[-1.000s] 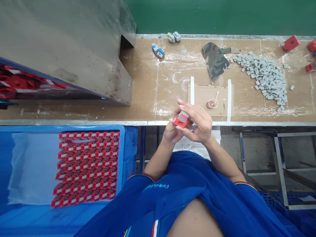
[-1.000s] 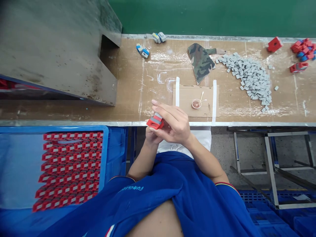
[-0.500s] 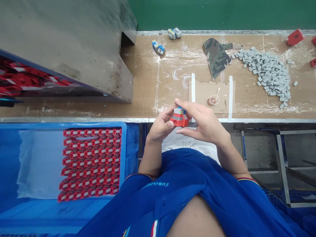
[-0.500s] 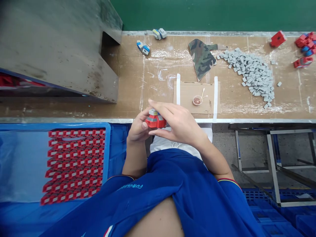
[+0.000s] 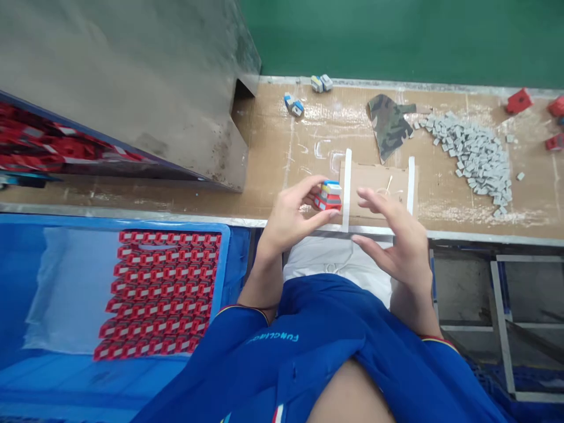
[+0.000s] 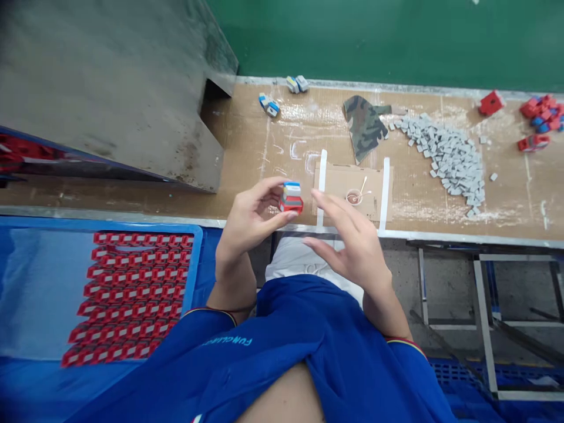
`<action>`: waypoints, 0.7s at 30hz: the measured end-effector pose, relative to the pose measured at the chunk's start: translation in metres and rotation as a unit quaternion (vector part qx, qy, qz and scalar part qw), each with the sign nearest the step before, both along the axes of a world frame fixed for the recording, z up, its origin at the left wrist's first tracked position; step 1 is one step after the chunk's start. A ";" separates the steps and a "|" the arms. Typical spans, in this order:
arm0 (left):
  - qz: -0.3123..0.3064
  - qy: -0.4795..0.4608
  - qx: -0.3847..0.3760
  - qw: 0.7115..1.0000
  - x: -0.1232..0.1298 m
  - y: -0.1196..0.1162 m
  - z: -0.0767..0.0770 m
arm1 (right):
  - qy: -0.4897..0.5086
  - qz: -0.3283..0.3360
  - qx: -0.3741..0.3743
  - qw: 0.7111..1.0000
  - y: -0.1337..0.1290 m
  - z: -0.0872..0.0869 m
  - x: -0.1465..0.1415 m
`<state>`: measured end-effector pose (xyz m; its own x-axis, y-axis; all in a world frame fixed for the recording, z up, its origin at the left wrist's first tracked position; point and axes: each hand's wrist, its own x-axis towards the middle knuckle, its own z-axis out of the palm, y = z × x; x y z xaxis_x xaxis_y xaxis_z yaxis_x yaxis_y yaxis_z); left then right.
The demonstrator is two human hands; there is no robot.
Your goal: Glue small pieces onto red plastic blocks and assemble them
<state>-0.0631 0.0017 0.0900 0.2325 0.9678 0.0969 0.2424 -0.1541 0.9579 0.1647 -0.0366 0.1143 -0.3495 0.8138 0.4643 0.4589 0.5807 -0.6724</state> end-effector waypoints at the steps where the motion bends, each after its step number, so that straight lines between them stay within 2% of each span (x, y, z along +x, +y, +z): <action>1: 0.023 0.106 0.033 0.994 0.001 0.010 0.010 | 0.016 -0.026 -0.001 1.000 -0.003 -0.002 0.011; 3: 0.050 0.278 0.059 0.957 0.004 0.034 0.027 | 0.037 -0.084 -0.015 0.996 -0.006 -0.013 0.036; 6: 0.049 0.399 0.050 0.914 0.013 0.089 0.042 | 0.027 -0.194 -0.064 0.979 -0.003 -0.048 0.076; 8: 0.042 0.426 0.046 0.903 0.021 0.144 0.044 | 0.027 -0.271 -0.099 0.957 0.001 -0.078 0.097; 10: 0.031 0.447 0.027 0.894 0.032 0.213 0.044 | 0.036 -0.335 -0.119 0.934 0.004 -0.105 0.110; 12: 0.029 0.479 -0.014 0.877 0.047 0.285 0.044 | 0.035 -0.376 -0.126 0.918 0.005 -0.123 0.114; 14: 0.028 0.499 -0.046 0.865 0.064 0.348 0.043 | 0.034 -0.376 -0.133 0.916 0.004 -0.130 0.112; 16: 0.032 0.511 -0.055 0.857 0.078 0.395 0.041 | 0.028 -0.371 -0.123 0.920 0.004 -0.130 0.107; 18: 0.035 0.523 -0.064 0.849 0.086 0.422 0.039 | 0.022 -0.373 -0.103 0.922 0.003 -0.128 0.102; 21: 0.030 0.538 -0.083 0.838 0.090 0.435 0.041 | 0.006 -0.387 -0.084 0.918 0.005 -0.129 0.098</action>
